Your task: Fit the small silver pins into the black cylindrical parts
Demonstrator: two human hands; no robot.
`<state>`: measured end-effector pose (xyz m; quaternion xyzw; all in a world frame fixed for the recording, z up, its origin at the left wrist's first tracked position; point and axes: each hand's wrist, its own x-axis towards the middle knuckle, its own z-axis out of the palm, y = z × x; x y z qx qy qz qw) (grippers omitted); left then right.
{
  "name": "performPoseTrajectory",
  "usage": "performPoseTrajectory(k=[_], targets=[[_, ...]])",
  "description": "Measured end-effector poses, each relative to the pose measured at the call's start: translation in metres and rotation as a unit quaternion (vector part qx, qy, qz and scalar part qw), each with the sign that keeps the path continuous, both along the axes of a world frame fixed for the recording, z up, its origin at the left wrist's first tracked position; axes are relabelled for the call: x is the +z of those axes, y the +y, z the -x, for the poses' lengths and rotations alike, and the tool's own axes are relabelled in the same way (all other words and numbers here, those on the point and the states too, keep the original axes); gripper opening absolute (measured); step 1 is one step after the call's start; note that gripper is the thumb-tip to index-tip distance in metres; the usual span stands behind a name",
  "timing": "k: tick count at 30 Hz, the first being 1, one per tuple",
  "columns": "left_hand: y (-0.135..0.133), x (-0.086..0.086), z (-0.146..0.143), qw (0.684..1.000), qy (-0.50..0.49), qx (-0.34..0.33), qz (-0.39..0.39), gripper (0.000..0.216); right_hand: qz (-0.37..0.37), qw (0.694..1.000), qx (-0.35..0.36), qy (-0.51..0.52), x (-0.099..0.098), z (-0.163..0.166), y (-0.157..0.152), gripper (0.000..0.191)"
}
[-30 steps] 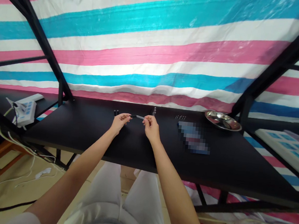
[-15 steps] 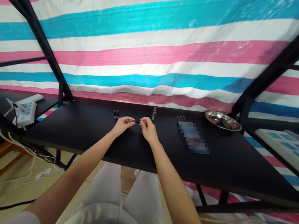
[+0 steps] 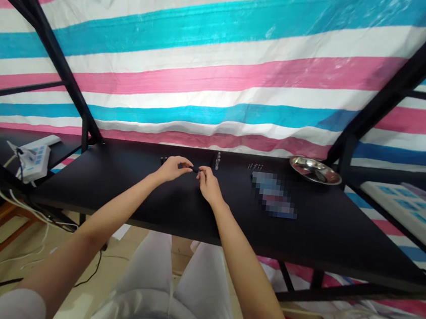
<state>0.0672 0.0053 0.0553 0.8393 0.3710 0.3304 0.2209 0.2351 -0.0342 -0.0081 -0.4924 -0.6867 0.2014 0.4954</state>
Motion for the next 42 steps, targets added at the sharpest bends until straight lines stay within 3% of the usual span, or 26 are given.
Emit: performPoseTrajectory(k=[4,6,11,24,35,39,42], targets=[[0.019,0.032,0.012,0.977,0.197,-0.008,-0.076,0.016,0.005,1.000,-0.003,-0.025,-0.002,-0.001,0.001,0.026],[0.030,0.042,0.019,0.955,0.282,0.018,-0.090,0.015,0.006,0.999,-0.008,-0.034,-0.003,-0.002,0.000,0.026],[0.050,0.044,0.034,0.918,0.379,0.095,-0.075,0.013,0.011,0.998,-0.017,-0.052,-0.002,-0.002,0.000,0.025],[0.054,0.031,0.042,0.912,0.389,0.119,-0.050,0.014,0.018,0.997,-0.030,-0.062,-0.003,-0.003,0.001,0.024],[0.063,0.023,0.046,0.939,0.323,0.115,-0.026,0.016,0.022,0.996,-0.036,-0.077,-0.001,-0.004,0.000,0.027],[0.061,0.029,0.045,0.938,0.327,0.112,-0.021,0.026,0.024,0.987,-0.083,-0.132,0.000,-0.009,0.000,0.027],[0.052,0.037,0.037,0.936,0.336,0.098,-0.047,0.034,0.058,0.963,-0.154,-0.213,0.000,-0.012,0.000,0.027]])
